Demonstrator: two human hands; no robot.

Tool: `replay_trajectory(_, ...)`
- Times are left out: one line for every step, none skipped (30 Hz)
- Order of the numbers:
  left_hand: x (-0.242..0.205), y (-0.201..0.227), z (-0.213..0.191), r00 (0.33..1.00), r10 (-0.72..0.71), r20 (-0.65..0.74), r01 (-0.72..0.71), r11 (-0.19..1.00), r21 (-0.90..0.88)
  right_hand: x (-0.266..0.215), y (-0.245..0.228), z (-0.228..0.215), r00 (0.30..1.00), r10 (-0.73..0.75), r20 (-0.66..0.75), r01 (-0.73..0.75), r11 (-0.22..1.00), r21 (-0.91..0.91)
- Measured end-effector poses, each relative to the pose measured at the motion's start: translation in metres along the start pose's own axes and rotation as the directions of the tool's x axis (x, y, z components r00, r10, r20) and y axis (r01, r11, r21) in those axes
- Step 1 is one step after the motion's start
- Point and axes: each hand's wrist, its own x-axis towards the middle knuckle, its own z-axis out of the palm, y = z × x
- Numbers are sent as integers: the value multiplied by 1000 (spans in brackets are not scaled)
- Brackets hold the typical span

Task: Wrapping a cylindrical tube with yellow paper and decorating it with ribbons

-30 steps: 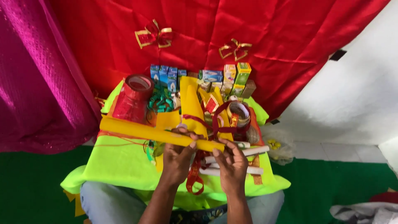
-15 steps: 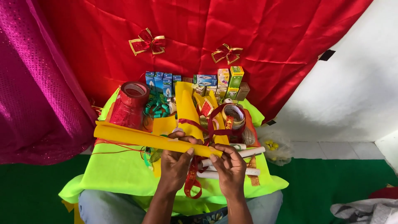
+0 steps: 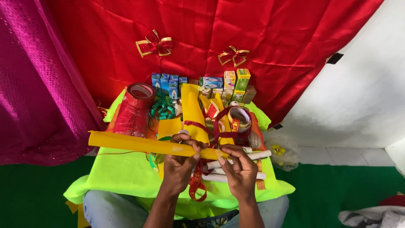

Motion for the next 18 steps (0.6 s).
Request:
replay_trajectory(2, 7, 1, 1000, 6, 3, -6, 1000, 3, 3, -5, 1, 1000, -7, 2, 7, 1000, 3)
replay_trajectory(4, 13, 3, 1000, 16, 10, -16, 999, 50, 5, -10, -1, 999, -4, 39, 6, 999, -41)
replay_trajectory(6, 17, 5, 1000, 25, 18, -27, 995, 97, 7, -14, -3, 997, 0, 76, 6, 996, -85)
replay_trajectory(6, 17, 6, 1000, 13, 20, -15, 996, 89, 9, -16, -3, 998, 8, 68, -2, 996, -94)
replay_trajectory(5, 17, 5, 1000, 6, 23, -8, 996, 93, 10, -17, -3, 997, -19, 76, 25, 996, -83)
replay_trajectory(6, 19, 3, 1000, 12, 21, -14, 994, 106, 14, -17, 0, 994, -53, 96, 59, 996, -61)
replay_trajectory(3, 18, 2, 1000, 13, 18, -15, 994, 107, 12, -22, 0, 994, -51, 99, 58, 997, -60)
replay_trajectory(3, 17, 2, 1000, 9, 10, -10, 992, 128, 15, -26, 1, 993, -71, 98, 86, 984, -156)
replay_trajectory(4, 16, 1, 1000, 6, 1, -6, 989, 150, 17, -29, 2, 991, -91, 98, 113, 962, -250)
replay_trajectory(4, 15, 0, 1000, 2, -4, -1, 989, 148, 17, -28, 2, 991, -85, 100, 108, 962, -253)
replay_trajectory(4, 13, -2, 1000, 8, -8, -7, 993, 117, 16, -26, 3, 990, -96, 104, 118, 966, -229)
replay_trajectory(2, 11, -3, 1000, 13, -16, -11, 996, 89, 14, -24, 4, 988, -105, 111, 126, 971, -203)
replay_trajectory(0, 9, -6, 1000, 8, -24, -6, 996, 89, 10, -23, 4, 989, -96, 114, 118, 972, -203)
replay_trajectory(1, 7, -9, 998, -9, -58, 15, 995, 99, 9, -21, 4, 988, -115, 107, 135, 971, -200)
replay_trajectory(2, 6, -11, 995, -25, -93, 35, 994, 107, 9, -19, 5, 986, -135, 100, 152, 969, -196)
replay_trajectory(3, 7, -13, 995, -25, -92, 35, 994, 106, 6, -14, 2, 986, -136, 100, 153, 968, -197)
replay_trajectory(4, 8, -16, 995, -9, -96, 14, 999, 48, 4, -9, -1, 995, -83, 62, 95, 974, -208)
replay_trajectory(3, 10, -18, 995, 2, -104, -3, 1000, -10, -1, -4, -5, 999, -25, 23, 29, 976, -216)
